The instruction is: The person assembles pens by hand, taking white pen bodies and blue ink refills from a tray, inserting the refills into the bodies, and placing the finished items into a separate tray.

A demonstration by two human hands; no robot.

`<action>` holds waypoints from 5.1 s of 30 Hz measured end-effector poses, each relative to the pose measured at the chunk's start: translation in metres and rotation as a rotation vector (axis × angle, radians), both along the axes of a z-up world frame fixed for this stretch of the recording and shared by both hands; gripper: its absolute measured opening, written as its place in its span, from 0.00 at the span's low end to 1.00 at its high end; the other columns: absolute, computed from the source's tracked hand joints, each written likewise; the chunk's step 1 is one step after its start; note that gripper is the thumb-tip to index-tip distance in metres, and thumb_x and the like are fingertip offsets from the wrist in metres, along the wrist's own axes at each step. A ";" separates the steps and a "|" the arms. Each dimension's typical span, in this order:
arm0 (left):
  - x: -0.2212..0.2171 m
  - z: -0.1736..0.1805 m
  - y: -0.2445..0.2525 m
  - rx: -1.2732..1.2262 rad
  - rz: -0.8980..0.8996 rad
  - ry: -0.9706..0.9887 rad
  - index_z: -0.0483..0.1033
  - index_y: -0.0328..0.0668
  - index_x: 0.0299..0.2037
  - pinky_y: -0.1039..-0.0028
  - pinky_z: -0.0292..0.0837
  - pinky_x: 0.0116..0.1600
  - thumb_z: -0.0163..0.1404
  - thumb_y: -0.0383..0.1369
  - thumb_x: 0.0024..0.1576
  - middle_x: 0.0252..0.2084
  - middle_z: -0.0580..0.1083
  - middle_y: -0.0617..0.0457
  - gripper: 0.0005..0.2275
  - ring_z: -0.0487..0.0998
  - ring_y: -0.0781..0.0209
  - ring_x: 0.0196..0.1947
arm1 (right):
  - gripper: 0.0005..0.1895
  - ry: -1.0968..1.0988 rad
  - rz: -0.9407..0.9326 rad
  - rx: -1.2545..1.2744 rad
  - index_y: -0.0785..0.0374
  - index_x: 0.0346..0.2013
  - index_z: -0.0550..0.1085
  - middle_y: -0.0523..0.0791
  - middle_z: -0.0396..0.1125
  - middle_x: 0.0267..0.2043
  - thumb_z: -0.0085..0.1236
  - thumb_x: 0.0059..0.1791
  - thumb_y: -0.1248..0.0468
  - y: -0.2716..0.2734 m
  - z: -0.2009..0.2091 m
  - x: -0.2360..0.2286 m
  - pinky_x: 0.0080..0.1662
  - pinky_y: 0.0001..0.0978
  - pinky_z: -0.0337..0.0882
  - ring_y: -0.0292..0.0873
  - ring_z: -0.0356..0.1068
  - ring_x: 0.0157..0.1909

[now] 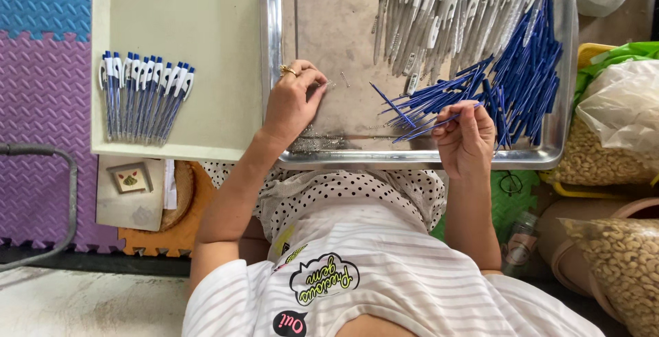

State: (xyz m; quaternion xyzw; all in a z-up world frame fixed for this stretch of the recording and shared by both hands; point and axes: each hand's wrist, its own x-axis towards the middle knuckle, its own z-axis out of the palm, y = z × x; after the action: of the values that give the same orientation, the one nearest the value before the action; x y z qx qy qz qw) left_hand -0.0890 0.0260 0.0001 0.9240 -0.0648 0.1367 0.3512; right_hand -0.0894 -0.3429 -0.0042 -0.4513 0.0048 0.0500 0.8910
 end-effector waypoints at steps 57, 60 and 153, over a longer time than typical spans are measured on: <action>-0.091 0.040 -0.035 -0.737 0.065 -0.092 0.80 0.37 0.47 0.73 0.85 0.41 0.56 0.23 0.65 0.40 0.80 0.43 0.03 0.84 0.56 0.36 | 0.05 -0.477 0.345 -0.825 0.60 0.37 0.82 0.42 0.63 0.19 0.68 0.50 0.72 0.165 0.070 -0.013 0.30 0.27 0.62 0.35 0.59 0.23; -0.089 0.045 -0.033 -0.672 0.123 -0.119 0.79 0.35 0.46 0.70 0.85 0.45 0.55 0.20 0.64 0.41 0.79 0.44 0.04 0.84 0.56 0.39 | 0.07 -0.454 0.391 -0.855 0.57 0.40 0.81 0.41 0.64 0.19 0.70 0.49 0.70 0.165 0.055 -0.011 0.29 0.26 0.63 0.34 0.59 0.22; -0.102 0.094 -0.125 -0.664 -0.184 -0.256 0.85 0.39 0.46 0.65 0.82 0.43 0.62 0.21 0.58 0.38 0.80 0.45 0.08 0.84 0.50 0.37 | 0.16 0.246 0.210 0.190 0.74 0.54 0.71 0.59 0.75 0.47 0.42 0.63 0.63 0.027 -0.019 -0.087 0.46 0.38 0.84 0.48 0.82 0.45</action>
State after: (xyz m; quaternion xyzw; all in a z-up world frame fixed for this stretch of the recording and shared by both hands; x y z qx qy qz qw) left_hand -0.1911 -0.0986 0.0940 0.7253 -0.1430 0.2329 0.6319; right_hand -0.1767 -0.3163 -0.0231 -0.3537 0.0619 0.1977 0.9121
